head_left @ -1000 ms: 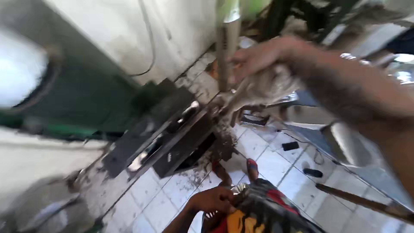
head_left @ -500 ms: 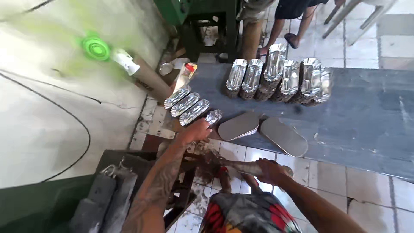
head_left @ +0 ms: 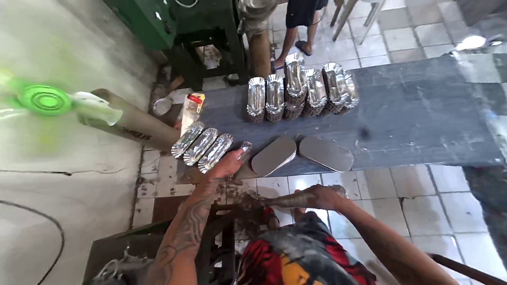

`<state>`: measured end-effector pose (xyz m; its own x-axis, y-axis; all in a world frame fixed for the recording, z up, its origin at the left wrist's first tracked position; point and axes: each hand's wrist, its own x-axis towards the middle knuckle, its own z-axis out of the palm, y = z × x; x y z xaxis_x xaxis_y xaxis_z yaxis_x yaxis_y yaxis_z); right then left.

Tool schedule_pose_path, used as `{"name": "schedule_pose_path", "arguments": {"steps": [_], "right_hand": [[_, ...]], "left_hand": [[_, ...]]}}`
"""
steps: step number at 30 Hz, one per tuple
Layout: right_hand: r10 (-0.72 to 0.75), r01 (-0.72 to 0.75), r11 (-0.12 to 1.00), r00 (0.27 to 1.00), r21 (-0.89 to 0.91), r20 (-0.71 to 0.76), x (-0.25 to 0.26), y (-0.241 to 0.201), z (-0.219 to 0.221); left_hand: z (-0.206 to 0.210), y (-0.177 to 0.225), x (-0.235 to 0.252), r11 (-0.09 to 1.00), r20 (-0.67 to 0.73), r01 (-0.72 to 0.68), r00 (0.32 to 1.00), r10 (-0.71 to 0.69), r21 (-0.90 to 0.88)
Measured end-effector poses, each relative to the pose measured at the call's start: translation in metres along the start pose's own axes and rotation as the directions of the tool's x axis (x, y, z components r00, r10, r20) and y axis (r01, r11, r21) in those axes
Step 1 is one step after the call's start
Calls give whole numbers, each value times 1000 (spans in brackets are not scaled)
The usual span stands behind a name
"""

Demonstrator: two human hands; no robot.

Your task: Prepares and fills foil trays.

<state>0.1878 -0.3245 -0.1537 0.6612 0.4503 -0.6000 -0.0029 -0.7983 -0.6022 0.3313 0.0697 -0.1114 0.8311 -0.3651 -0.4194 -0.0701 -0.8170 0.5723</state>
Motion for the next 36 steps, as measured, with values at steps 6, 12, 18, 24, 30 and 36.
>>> {"name": "schedule_pose_path", "arguments": {"steps": [6,12,18,24,30,36], "right_hand": [[-412,178,891,706,-418,-576,-7,-24,-92],[-515,385,853,734,-353,-442,21,19,-110],[-443,433,895,824,-109,-353,15,20,-132],[-496,484,863,759,-144,-423,20,24,-126],[-531,419,848,683,-326,-502,23,19,-109],[-271,437,890,737,131,-620,-34,-77,-102]], "left_hand": [[-12,33,-15,996,-26,24,999,-22,83],[14,146,-21,999,-121,41,992,-37,31],[50,154,48,998,133,-66,989,68,-21],[14,136,69,932,481,25,861,164,-361],[21,140,55,970,344,-35,931,120,-242],[23,171,-55,787,-236,-167,971,28,-594]]}}
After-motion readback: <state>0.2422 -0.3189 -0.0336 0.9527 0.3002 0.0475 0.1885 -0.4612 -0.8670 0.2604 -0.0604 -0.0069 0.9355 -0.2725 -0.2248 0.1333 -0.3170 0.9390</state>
